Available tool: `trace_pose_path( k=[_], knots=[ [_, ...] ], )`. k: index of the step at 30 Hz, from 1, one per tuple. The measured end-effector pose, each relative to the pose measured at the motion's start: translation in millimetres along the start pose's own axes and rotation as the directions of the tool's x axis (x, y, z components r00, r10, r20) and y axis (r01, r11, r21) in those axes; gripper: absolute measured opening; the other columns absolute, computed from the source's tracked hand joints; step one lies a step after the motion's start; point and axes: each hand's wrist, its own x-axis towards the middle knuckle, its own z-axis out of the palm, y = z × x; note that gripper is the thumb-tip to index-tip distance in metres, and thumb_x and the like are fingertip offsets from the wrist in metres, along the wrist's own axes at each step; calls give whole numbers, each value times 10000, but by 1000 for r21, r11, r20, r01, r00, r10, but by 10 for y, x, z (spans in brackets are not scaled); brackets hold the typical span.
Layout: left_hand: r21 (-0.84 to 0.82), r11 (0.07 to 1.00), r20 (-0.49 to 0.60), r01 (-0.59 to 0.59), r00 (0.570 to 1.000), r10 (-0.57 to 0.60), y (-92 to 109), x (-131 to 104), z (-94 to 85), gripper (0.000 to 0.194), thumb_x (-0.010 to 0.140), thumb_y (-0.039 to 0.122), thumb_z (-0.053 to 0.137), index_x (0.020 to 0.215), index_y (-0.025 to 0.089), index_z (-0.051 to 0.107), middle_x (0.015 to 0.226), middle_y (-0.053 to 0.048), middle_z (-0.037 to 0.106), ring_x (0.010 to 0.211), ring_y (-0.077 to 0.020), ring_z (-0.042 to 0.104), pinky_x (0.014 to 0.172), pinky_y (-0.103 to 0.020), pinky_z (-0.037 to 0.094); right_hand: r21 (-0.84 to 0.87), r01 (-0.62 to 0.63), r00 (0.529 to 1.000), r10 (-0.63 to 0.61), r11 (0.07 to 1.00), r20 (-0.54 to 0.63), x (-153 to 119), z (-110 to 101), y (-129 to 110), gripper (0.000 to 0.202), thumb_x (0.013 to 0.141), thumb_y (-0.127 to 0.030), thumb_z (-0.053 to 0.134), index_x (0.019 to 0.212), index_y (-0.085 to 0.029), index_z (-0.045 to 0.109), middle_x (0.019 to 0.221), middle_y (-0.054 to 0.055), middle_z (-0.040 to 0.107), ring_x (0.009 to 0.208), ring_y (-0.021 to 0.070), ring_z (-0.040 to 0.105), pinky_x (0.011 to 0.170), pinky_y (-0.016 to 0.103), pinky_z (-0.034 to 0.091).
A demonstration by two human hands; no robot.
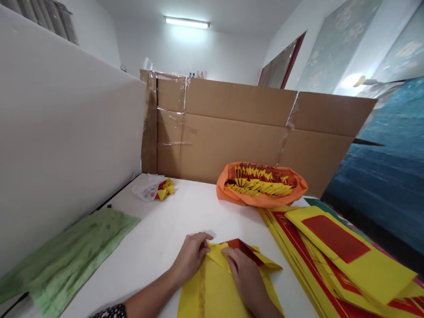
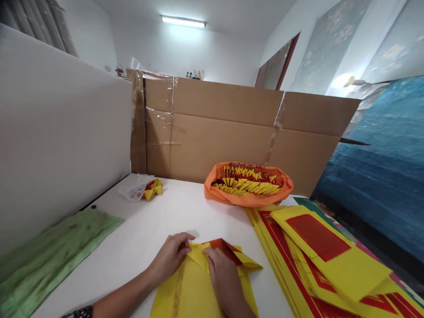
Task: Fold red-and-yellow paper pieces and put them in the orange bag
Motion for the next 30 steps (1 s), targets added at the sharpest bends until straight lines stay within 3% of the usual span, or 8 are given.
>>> trace_pose_path(
  k=[15, 21, 24, 26, 28, 30],
  knots=[
    [303, 953, 36, 16, 999, -28, -21, 5, 71, 385, 821, 12, 457, 1069, 247, 635, 965, -41, 641, 943, -225, 542, 808, -373, 315, -243, 8, 1000, -7, 970, 8, 44, 48, 35, 412, 885, -56, 402, 1119, -254, 678, 915, 45, 678, 826, 194, 664, 730, 249, 478],
    [447, 894, 99, 11, 993, -62, 95, 47, -49, 346, 817, 32, 492, 1043, 241, 651, 996, -58, 604, 952, -236, 513, 812, -373, 368, -526, 72, 994, -105, 847, -34, 7, 55, 12, 418, 835, -55, 496, 1148, -292, 638, 909, 38, 652, 707, 172, 637, 538, 210, 421],
    [430, 888, 196, -164, 977, 86, 191, 2, -124, 264, 862, 45, 475, 945, 218, 658, 1036, -59, 596, 981, -217, 520, 838, -335, 417, -596, 202, 951, -302, 777, -71, -107, 40, 79, 456, 795, -64, 539, 1185, -291, 609, 1099, 79, 645, 891, 219, 627, 639, 243, 472],
    [447, 838, 320, -313, 931, 177, 244, -70, -106, 283, 905, 47, 428, 938, 203, 661, 1033, -67, 616, 994, -208, 543, 881, -326, 436, -621, 278, 897, -429, 733, -105, -229, 82, 196, 473, 781, -52, 524, 1186, -280, 610, 1198, 90, 633, 1000, 249, 604, 758, 301, 490],
    [505, 762, 435, -406, 882, 181, 289, -159, -27, 326, 905, 37, 426, 1085, 184, 653, 1064, -101, 638, 1058, -234, 558, 952, -360, 432, -647, 299, 852, -501, 701, -149, -375, 157, 345, 492, 761, -35, 501, 1186, -255, 615, 1235, 91, 638, 1033, 265, 596, 810, 347, 486],
    [561, 715, 477, -417, 869, 132, 334, -246, 82, 433, 883, 83, 510, 1297, 199, 565, 1229, -157, 599, 1205, -320, 508, 1019, -470, 395, -661, 274, 830, -519, 699, -205, -522, 201, 471, 488, 738, -37, 492, 1167, -227, 628, 1235, 99, 649, 1023, 280, 606, 783, 364, 490]
  ],
)
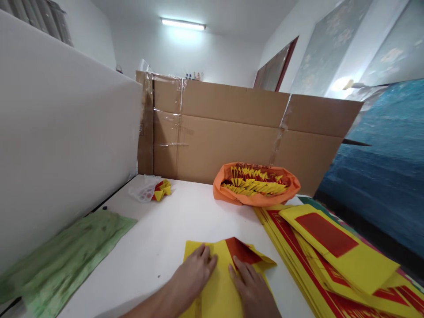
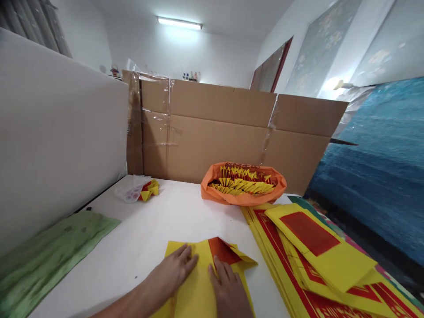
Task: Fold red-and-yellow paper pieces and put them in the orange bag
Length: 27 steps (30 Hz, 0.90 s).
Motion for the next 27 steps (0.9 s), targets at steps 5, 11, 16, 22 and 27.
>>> trace_pose_path(
  k=[5, 11, 16, 22, 27],
  knots=[
    [-116, 992, 55, 56, 997, -50, 207, -29, 24, 678, 847, 359, 653, 1450, 427, 351, 1565, -110, 259, 1372, -512, 251, 995, -783, 195, 188, -162, 979, 135, 969, 152, 20, -407, 273, 307, 807, -86, 447, 873, -292, 664, 936, -8, 728, 735, 174, 657, 600, 267, 469],
    [-299, 910, 39, -286, 950, 311, 140, 2, -118, 620, 974, 352, 434, 1529, 323, 158, 1579, -22, 231, 1457, -360, 103, 1138, -660, 74, 355, -625, 777, 515, 695, 362, 569, -604, 850, 275, 892, -239, 398, 1047, -207, 623, 988, 69, 688, 905, 200, 655, 800, 299, 490],
    [-322, 910, 42, -263, 956, 291, 69, 38, -98, 625, 935, 622, 386, 1498, 416, 208, 1582, -10, 211, 1435, -444, 59, 1054, -768, 47, 312, -561, 778, 359, 767, 516, 605, -192, 833, 332, 764, -210, 582, 1089, -225, 651, 1038, 52, 656, 1002, 220, 608, 863, 312, 432],
    [-217, 944, -55, -250, 968, 244, -3, 70, -23, 670, 915, 649, 388, 1505, 407, 182, 1596, -63, 141, 1439, -439, 20, 1063, -748, 73, 181, -551, 774, 417, 815, 477, 823, -193, 765, 174, 779, -216, 628, 940, -224, 695, 968, 66, 647, 962, 257, 587, 830, 360, 374],
    [-35, 998, -359, -60, 932, 44, -76, 134, -28, 909, 888, 509, 578, 1543, 229, 14, 1592, -184, 70, 1458, -383, 24, 1126, -642, 168, 260, -405, 908, 351, 877, 228, 851, -468, 588, 125, 912, -221, 525, 827, -210, 616, 875, 48, 642, 866, 227, 583, 793, 359, 371]
  ],
)
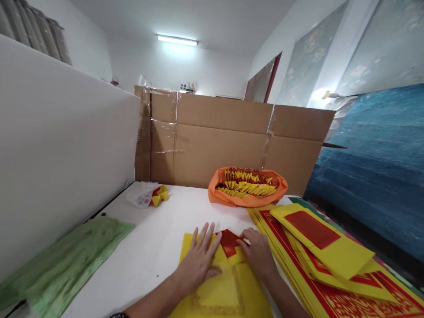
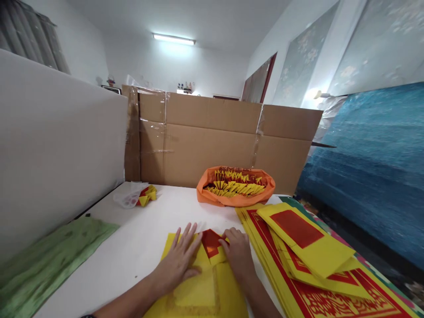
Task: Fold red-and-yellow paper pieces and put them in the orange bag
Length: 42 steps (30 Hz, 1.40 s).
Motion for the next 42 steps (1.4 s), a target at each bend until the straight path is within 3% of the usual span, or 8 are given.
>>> trace_pose_path(
  k=[4, 8, 11, 16, 20, 25, 32, 42],
  knots=[
    [55, 999, -204, 3, 979, 8, -36, -32, -122, 615, 971, 257, 492, 1520, 230, 215, 1535, -140, 331, 1449, -311, 203, 1143, -544, 274, 40, 246, 940, -228, 968, -253, -292, -253, -248, 145, 969, -249, 475, 914, -239, 609, 972, 48, 664, 922, 215, 601, 873, 377, 376],
    [-62, 991, -41, -121, 992, 119, -3, -152, -225, 360, 1002, 196, 394, 1330, 250, 533, 1263, -61, 636, 1244, -209, 537, 1066, -368, 429, 64, 425, 889, -403, 903, -217, -555, -276, -356, 171, 969, -173, 460, 887, -235, 597, 925, 4, 692, 853, 157, 628, 902, 343, 355],
    [-171, 978, 121, -122, 982, 144, -14, -201, -202, 321, 980, 254, 457, 1272, 241, 589, 1245, -66, 646, 1172, -211, 588, 1054, -360, 431, 76, 460, 883, -447, 885, -141, -664, -116, -292, 227, 978, -154, 409, 886, -231, 602, 867, -12, 704, 825, 144, 637, 936, 347, 335],
    [-320, 947, 226, -18, 969, 94, -97, -161, -159, 384, 954, 303, 504, 1332, 258, 551, 1380, -88, 554, 1291, -245, 494, 1135, -439, 294, 159, 374, 925, -355, 914, -139, -606, 17, -186, 287, 979, -148, 376, 890, -236, 635, 819, -2, 719, 786, 143, 648, 947, 353, 344],
    [-549, 805, 228, 227, 967, -117, -77, -58, -114, 281, 936, 378, 517, 1125, 251, 680, 1110, -43, 703, 1107, -240, 610, 1058, -416, 360, 253, 145, 986, -160, 957, 40, -333, -47, -206, 236, 953, -200, 442, 923, -247, 671, 870, 11, 734, 778, 178, 656, 831, 331, 428],
    [-701, 475, 278, 531, 818, -504, -43, 121, 123, 303, 889, 310, 518, 1057, 114, 676, 743, -26, 667, 687, -190, 611, 650, -281, 461, 259, -10, 985, -35, 966, 170, -47, 68, -171, 286, 921, -159, 433, 1004, -242, 695, 993, 29, 720, 922, 192, 661, 792, 306, 468],
    [-327, 854, 104, 403, 914, -392, 26, 130, 134, 260, 887, 140, 475, 952, 239, 706, 878, -39, 659, 875, -222, 576, 788, -327, 402, 31, 185, 961, -187, 982, 203, -358, 297, -136, 347, 894, -293, 601, 1240, -273, 623, 1230, 32, 662, 1090, 225, 603, 914, 364, 451],
    [-219, 880, 172, 422, 904, -390, 63, 175, 103, 278, 918, 141, 426, 918, 231, 688, 866, -38, 626, 834, -207, 569, 735, -299, 390, -185, 303, 953, -292, 935, 82, -538, 426, -86, 346, 931, -270, 555, 1273, -224, 585, 1264, 62, 640, 1021, 231, 597, 803, 373, 438]
  ],
)
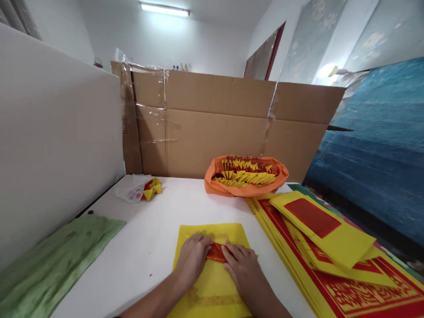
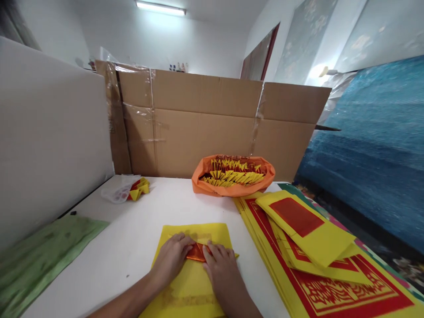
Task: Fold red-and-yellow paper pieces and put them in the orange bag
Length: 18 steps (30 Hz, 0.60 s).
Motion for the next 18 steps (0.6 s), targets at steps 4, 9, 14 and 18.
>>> trace_pose_path(
  k=[4, 9, 14, 18],
  knots=[
    [6, 1000, 8, -5, 1000, 5, -17, 1, 16, 280, 931, 151, 418, 914, 237, 683, 853, -29, 617, 816, -199, 568, 713, -286, 381, -8, -4, 1000, 4, 1000, -24, 1, -3, -14, 335, 940, -280, 543, 1267, -226, 588, 1270, 64, 637, 1012, 233, 595, 794, 377, 429],
    [7, 1000, -1, -9, 1000, 9, -14, 3, 21, 291, 945, 159, 409, 958, 258, 682, 849, -26, 612, 791, -198, 572, 700, -277, 374, 14, -28, 1000, 28, 999, 3, 2, 12, -11, 319, 955, -282, 518, 1263, -243, 592, 1303, 55, 623, 1047, 239, 597, 807, 384, 437],
    [12, 1000, 21, -6, 1000, 6, -12, 13, 25, 307, 952, 165, 397, 970, 256, 689, 848, -32, 605, 790, -196, 581, 693, -270, 379, 40, -25, 999, 23, 999, 29, -27, 116, 23, 362, 964, -240, 489, 1320, -231, 556, 1384, 55, 556, 1172, 244, 563, 889, 386, 456],
    [53, 999, 35, -5, 999, 3, 11, 20, 52, 307, 946, 157, 403, 969, 244, 697, 851, -41, 598, 807, -203, 584, 706, -277, 391, 88, 39, 994, -48, 995, 102, -34, 187, 17, 443, 951, -219, 491, 1390, -159, 489, 1443, 80, 483, 1313, 242, 462, 992, 374, 441]
  ],
)
